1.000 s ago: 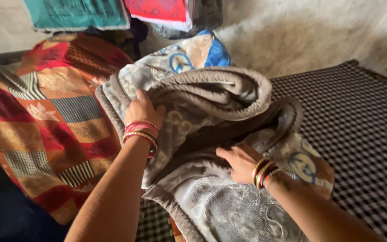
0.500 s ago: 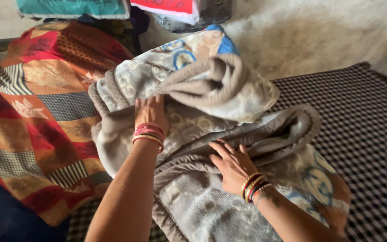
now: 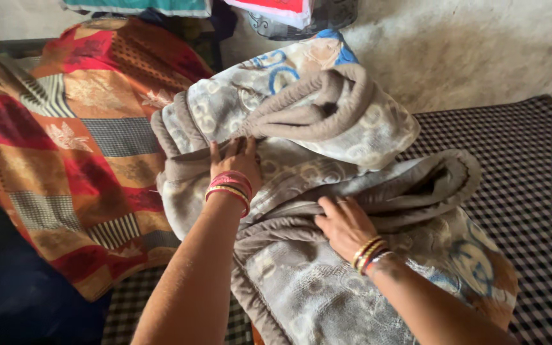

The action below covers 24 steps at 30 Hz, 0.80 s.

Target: The person folds a patterned blanket and a floral-patterned cloth on a checkered surface. They smooth and align the edges, then place the folded items on a stack of other textiles.

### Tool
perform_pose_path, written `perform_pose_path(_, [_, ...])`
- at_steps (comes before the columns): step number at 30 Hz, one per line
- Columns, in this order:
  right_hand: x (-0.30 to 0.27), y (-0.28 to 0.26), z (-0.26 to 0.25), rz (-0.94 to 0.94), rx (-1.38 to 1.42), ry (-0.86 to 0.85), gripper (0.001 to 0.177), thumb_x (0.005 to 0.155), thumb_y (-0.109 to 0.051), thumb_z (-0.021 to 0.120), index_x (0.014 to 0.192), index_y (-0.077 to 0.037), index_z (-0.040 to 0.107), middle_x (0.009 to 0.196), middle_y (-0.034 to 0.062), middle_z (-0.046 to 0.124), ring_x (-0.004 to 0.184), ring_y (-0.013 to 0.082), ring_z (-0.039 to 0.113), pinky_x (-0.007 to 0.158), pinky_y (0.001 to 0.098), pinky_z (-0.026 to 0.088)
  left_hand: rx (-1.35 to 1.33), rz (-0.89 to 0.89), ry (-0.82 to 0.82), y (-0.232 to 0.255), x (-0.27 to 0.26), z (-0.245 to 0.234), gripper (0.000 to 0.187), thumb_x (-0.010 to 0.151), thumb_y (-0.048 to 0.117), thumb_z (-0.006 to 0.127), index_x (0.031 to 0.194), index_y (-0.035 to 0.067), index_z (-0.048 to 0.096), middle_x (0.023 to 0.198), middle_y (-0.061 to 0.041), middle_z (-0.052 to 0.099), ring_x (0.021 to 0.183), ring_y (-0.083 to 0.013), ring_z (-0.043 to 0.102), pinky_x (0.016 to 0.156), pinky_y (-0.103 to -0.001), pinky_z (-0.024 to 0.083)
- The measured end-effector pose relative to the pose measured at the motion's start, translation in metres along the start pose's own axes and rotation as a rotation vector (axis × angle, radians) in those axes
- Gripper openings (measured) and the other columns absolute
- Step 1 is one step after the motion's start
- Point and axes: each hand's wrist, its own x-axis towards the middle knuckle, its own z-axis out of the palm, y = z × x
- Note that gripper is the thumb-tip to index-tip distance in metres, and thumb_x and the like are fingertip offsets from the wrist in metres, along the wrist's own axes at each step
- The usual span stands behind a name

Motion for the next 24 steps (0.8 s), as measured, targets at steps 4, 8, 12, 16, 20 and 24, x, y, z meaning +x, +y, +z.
perform_pose_path(4, [-0.029,0.016,-0.030,-0.006,0.162,0.028,0.038,0.074,0.001,0.061,0.108,-0.011,0.074,0.113,0.0123,0.071,0.105,0.0273,0.067,0.095,0.0405,0.052,-0.060,0.070,-0.117,-0.009,-0.016,-0.010,0.063,0.099,0.030,0.051,0.158,0.017,0.031,0.162,-0.007,0.040,0.155,-0.0199,0.026,0.125,-0.059,0.012])
perform_pose_path(8, [-0.097,0.044,-0.100,-0.021,0.324,-0.136,0.049,0.063,0.008,0.057,0.101,-0.016,0.079,0.111,0.0057,0.076,0.107,0.0236,0.071,0.091,0.0370,0.056,-0.024,0.058,-0.227,0.002,-0.025,-0.027,0.079,0.092,0.025,0.057,0.160,0.019,0.020,0.169,-0.003,0.019,0.155,-0.0203,0.012,0.121,-0.060,0.006])
perform_pose_path(12, [-0.126,0.024,-0.102,-0.097,0.278,0.004,0.051,0.056,0.004,0.064,0.095,-0.023,0.084,0.132,0.0050,0.068,0.122,0.0323,0.059,0.099,0.0445,0.044,0.094,0.098,-0.382,0.028,-0.039,-0.041,0.101,0.083,0.037,0.073,0.163,0.024,0.015,0.171,-0.010,0.010,0.159,-0.0296,0.002,0.120,-0.067,0.004])
perform_pose_path(16, [-0.133,-0.003,-0.067,-0.035,0.372,0.217,0.062,0.050,0.014,0.056,0.098,-0.017,0.081,0.150,0.0180,0.049,0.132,0.0376,0.046,0.106,0.0496,0.032,0.315,0.181,-0.536,0.069,-0.057,-0.036,0.140,0.062,0.045,0.096,0.167,0.036,0.004,0.170,-0.023,0.003,0.155,-0.0462,-0.005,0.108,-0.080,0.005])
perform_pose_path(20, [-0.161,-0.011,-0.048,0.088,0.306,0.304,0.042,0.060,0.005,0.065,0.093,-0.019,0.078,0.127,0.0012,0.066,0.129,0.0280,0.054,0.105,0.0446,0.036,0.312,0.534,0.336,0.085,-0.111,-0.011,0.089,0.077,0.034,0.076,0.152,0.052,0.031,0.162,-0.009,0.023,0.144,-0.0498,0.014,0.106,-0.088,0.012])
perform_pose_path(24, [-0.196,-0.013,-0.051,0.043,0.323,0.221,0.021,0.074,-0.012,0.077,0.092,-0.022,0.079,0.112,-0.0136,0.071,0.123,0.0170,0.061,0.108,0.0428,0.034,0.052,0.674,0.101,0.092,-0.144,-0.015,0.046,0.092,0.033,0.071,0.136,0.032,0.057,0.132,-0.005,0.061,0.131,-0.0356,0.052,0.097,-0.072,0.041])
